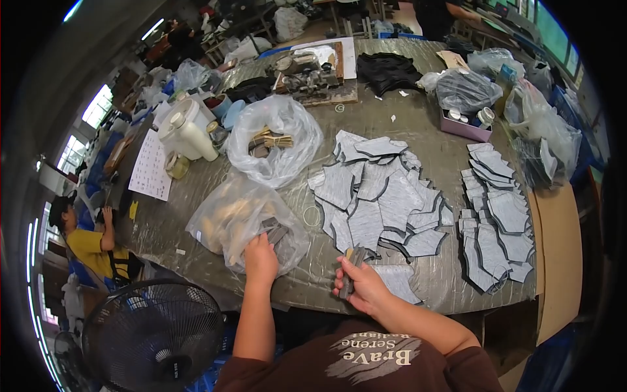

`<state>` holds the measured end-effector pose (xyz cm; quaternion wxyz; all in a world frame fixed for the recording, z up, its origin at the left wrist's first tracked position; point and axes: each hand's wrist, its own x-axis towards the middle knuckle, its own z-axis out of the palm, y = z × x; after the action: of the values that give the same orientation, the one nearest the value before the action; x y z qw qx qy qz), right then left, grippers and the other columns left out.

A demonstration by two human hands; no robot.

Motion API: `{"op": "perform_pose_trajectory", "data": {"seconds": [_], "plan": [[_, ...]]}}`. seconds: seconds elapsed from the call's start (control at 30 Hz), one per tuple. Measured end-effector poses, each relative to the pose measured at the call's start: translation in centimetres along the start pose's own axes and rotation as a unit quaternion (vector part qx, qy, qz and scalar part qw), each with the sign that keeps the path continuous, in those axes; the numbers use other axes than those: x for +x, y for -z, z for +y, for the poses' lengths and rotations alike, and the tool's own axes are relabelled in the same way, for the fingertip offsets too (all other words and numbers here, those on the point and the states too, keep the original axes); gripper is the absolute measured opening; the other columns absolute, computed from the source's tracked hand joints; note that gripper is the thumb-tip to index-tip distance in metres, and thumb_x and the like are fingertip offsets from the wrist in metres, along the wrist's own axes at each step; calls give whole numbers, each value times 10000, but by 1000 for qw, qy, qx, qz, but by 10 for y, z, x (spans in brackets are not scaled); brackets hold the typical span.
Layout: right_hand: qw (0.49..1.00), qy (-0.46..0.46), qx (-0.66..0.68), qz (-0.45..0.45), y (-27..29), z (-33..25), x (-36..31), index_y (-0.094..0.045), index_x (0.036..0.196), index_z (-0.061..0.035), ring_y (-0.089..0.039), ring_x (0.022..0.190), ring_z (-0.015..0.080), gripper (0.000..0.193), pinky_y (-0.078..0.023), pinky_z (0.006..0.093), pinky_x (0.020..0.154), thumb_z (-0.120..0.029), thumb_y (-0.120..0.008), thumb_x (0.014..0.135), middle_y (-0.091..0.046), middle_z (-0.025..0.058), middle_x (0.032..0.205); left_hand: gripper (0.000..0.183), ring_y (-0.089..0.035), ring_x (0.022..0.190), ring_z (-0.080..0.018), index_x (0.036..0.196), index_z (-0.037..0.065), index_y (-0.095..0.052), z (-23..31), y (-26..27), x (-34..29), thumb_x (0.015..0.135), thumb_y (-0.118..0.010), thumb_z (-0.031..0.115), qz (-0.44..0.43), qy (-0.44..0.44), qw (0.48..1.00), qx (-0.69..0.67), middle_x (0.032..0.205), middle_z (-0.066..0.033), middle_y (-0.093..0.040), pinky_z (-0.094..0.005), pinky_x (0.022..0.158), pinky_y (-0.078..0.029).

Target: Sorting and stacking pre-cut fabric shoe components on a workbench in a factory setting.

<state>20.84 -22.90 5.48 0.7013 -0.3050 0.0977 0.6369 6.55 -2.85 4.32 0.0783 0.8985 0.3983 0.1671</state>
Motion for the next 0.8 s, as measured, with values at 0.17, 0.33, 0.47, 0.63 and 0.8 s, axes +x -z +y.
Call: {"op": "perform_pose_trajectory", "data": {"seconds": [0.17,0.33,0.47,0.63,0.8], "plan": [[1000,-4,23,-16,4,-7,-4,-440,1158,-83,-578,769,245,245,-508,451,749,-121,-472,918,-563,119,930,418,-478,1027,-416,1180,-86,-467,5,-7,-4,802,-567,60,1,18,998,60,1134,-240,-518,-468,918,-362],[998,-9,2,-64,0,-7,-4,-404,1217,-68,-590,927,301,304,-506,479,844,-89,-463,920,-544,171,1091,408,-480,1040,-402,1167,-87,-471,10,5,-7,801,-579,57,71,-33,997,19,1121,-233,-528,-461,901,-374],[997,-10,5,-71,-1,-5,-5,-395,1249,-72,-571,1018,319,340,-507,466,861,-57,-473,917,-521,186,1177,312,-521,968,-380,1070,-68,-556,27,42,-13,786,-600,53,72,-49,996,-28,1043,-209,-573,-435,843,-417],[991,-16,41,-126,1,-2,-4,-404,1269,-78,-545,1082,348,400,-462,536,918,-57,-530,889,-499,183,1232,146,-590,704,-204,911,-43,-626,74,49,-31,782,-638,24,-39,-49,936,-346,891,-130,-607,-296,635,-478],[991,-10,-31,-129,3,2,-7,-377,1310,-106,-559,1067,319,454,-489,511,892,-36,-528,886,-500,145,1237,121,-562,659,-83,896,-37,-620,107,33,-30,806,-644,40,-120,65,878,-458,778,-56,-601,-201,544,-448]]}}
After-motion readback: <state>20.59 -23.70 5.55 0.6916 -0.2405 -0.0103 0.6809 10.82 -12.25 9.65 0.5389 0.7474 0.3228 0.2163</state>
